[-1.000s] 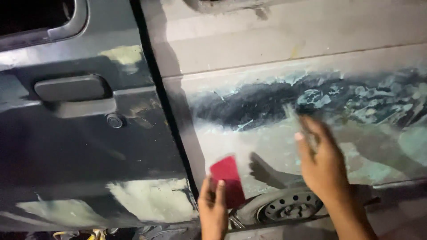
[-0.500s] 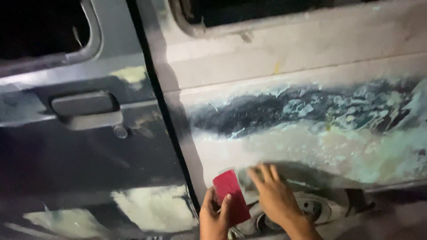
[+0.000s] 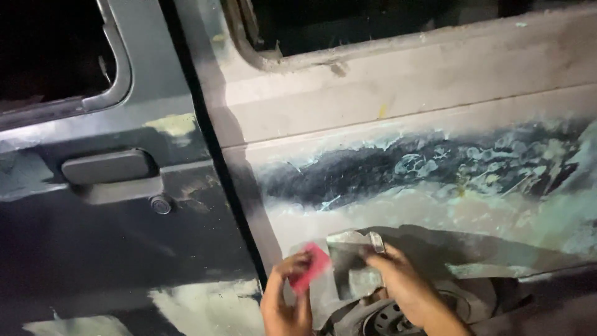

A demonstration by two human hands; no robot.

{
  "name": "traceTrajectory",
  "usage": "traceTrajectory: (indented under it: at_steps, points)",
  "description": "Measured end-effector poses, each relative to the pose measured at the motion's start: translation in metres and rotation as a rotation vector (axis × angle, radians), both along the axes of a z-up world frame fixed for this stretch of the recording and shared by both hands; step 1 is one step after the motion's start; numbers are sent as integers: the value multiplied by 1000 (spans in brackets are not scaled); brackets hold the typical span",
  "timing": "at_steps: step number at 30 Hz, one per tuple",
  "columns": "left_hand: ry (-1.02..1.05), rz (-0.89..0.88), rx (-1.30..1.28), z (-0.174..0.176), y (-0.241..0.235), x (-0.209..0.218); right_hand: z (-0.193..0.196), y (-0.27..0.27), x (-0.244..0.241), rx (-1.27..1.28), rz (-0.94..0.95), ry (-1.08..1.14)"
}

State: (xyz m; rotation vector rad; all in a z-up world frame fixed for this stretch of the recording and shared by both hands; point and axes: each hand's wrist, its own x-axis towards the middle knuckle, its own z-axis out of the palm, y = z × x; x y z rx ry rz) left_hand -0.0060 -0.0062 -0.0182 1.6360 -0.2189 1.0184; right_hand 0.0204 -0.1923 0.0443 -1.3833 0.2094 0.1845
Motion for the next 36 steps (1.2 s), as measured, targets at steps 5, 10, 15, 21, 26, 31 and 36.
traceTrajectory:
  at_steps: [5,10,15,21,26,31,36]
  points:
    - [-165,-79,463,-60,34,24,17,10,-14,121,113,233]
    - [-191,-2,304,14,-20,-47,-30,3,-3,102,116,260]
    - [-189,-121,380,-10,-9,-40,-72,-31,34,371,43,199]
    - [144,-98,-50,-59,-5,-20,18,-6,-12,108,-183,116]
    - [583,-386,-781,-74,3,-3,1,7,-24,-507,-103,-288]
    - [791,-729,-1241,-80,9,3,0,20,-41,-967,457,-940]
    - [940,-664,-1161,-99,24,10,13,17,-41,-1022,643,-634]
